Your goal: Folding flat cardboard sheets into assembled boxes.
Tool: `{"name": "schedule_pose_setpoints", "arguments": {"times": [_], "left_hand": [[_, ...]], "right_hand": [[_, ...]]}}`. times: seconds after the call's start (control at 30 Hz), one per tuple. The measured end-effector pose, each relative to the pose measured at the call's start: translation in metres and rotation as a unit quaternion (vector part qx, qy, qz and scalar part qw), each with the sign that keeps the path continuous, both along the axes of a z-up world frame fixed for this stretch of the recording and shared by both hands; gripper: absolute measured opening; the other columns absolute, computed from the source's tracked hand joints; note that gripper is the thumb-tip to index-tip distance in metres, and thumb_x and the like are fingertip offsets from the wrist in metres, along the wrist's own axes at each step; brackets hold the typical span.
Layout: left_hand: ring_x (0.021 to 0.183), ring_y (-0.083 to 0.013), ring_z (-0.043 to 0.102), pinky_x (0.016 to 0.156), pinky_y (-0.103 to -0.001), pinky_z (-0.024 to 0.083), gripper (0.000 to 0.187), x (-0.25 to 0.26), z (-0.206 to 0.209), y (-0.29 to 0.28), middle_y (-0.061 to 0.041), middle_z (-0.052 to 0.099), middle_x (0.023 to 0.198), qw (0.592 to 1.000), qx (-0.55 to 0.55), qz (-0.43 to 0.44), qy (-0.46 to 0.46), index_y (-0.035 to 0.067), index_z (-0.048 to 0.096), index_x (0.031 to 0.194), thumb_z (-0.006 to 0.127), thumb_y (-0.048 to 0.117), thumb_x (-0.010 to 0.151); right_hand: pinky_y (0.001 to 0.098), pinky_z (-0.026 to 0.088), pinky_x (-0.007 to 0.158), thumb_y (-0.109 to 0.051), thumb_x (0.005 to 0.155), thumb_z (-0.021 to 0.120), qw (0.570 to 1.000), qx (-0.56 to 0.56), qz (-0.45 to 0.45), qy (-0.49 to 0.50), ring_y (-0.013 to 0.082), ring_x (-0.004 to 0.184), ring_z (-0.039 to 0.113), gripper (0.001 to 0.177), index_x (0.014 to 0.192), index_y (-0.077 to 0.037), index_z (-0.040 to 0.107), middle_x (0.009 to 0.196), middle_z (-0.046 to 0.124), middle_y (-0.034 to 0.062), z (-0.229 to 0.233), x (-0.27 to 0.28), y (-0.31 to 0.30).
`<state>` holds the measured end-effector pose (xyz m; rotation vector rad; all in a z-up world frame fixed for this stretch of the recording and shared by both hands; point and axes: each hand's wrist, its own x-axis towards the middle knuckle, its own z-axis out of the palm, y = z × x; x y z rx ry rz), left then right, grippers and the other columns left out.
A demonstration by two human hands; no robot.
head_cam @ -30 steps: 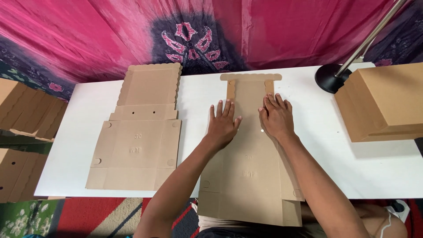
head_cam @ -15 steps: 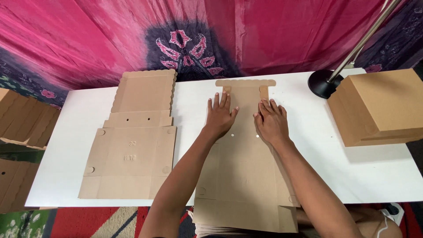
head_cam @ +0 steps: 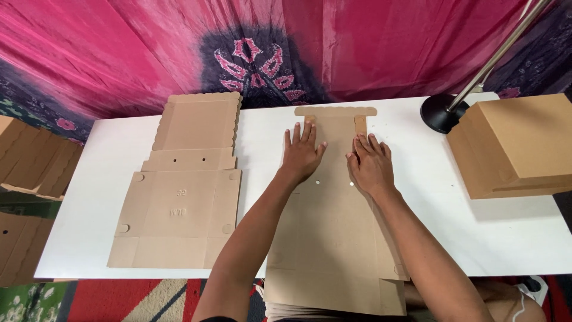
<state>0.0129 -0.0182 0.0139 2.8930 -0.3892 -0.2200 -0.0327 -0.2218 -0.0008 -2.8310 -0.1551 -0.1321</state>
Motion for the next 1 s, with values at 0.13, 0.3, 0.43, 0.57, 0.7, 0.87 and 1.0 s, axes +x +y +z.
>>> {"name": "schedule_pose_setpoints", "arguments": {"times": [0.13,0.3,0.43,0.57,0.7,0.87,1.0], "left_hand": [[0.16,-0.0328,0.007,0.127,-0.057,-0.001,0.074,0.04,-0.019,-0.009,-0.009,0.014,0.173,1.0,0.019,0.01,-0.009,0.012,0.021,0.165,0.008,0.054,0.106],[0.16,-0.0316,0.005,0.127,-0.055,-0.001,0.073,0.01,-0.002,-0.003,-0.009,0.01,0.174,1.0,0.019,0.001,0.006,0.01,0.02,0.165,0.007,0.053,0.106],[0.16,-0.0327,0.008,0.127,-0.056,0.001,0.071,-0.052,0.013,0.008,-0.011,0.011,0.173,1.0,0.009,-0.013,0.012,0.01,0.021,0.164,0.009,0.051,0.107],[0.159,-0.032,0.009,0.126,-0.056,-0.001,0.071,-0.097,0.025,0.013,-0.011,0.013,0.172,0.999,0.028,-0.024,0.033,0.011,0.022,0.164,0.011,0.051,0.106],[0.159,-0.0327,0.008,0.126,-0.057,-0.001,0.073,-0.083,0.023,0.008,-0.011,0.015,0.172,0.998,0.04,-0.023,0.037,0.01,0.023,0.163,0.009,0.053,0.106],[0.159,-0.0331,0.01,0.126,-0.057,-0.001,0.07,-0.007,-0.006,-0.002,-0.011,0.015,0.173,1.0,0.028,-0.002,-0.007,0.01,0.024,0.164,0.013,0.05,0.108],[0.16,-0.0341,0.009,0.126,-0.057,0.001,0.072,0.017,0.001,-0.011,-0.012,0.014,0.173,1.0,0.026,0.012,0.004,0.008,0.023,0.164,0.01,0.051,0.107]], "right_hand": [[0.0491,0.022,0.124,-0.045,0.11,0.031,1.0,0.007,-0.004,0.002,0.0297,0.154,0.034,0.06,0.152,-0.007,0.053,0.161,0.046,0.0103,0.002,0.0,0.0],[0.0501,0.022,0.123,-0.045,0.109,0.034,1.0,0.012,0.003,-0.007,0.0309,0.154,0.034,0.06,0.151,-0.006,0.053,0.16,0.047,0.0107,-0.002,0.001,-0.002],[0.0502,0.022,0.123,-0.045,0.109,0.035,1.0,0.01,0.005,-0.015,0.0304,0.154,0.034,0.059,0.15,-0.007,0.055,0.16,0.047,0.0098,-0.005,0.001,-0.003],[0.0504,0.023,0.123,-0.045,0.109,0.035,1.0,0.006,0.005,-0.019,0.0306,0.154,0.035,0.06,0.15,-0.007,0.055,0.16,0.048,0.0099,-0.01,0.003,-0.003],[0.0506,0.023,0.123,-0.045,0.109,0.034,1.0,-0.001,0.007,-0.022,0.031,0.153,0.035,0.06,0.15,-0.006,0.055,0.16,0.048,0.0099,-0.011,0.003,-0.003],[0.0496,0.023,0.123,-0.045,0.11,0.033,1.0,0.003,0.003,-0.014,0.0303,0.153,0.035,0.059,0.151,-0.007,0.054,0.161,0.047,0.0094,-0.008,0.004,-0.003],[0.0478,0.023,0.124,-0.045,0.11,0.033,1.0,0.011,-0.005,0.0,0.0285,0.153,0.035,0.059,0.151,-0.008,0.053,0.161,0.046,0.0083,-0.001,0.002,0.0]]}}
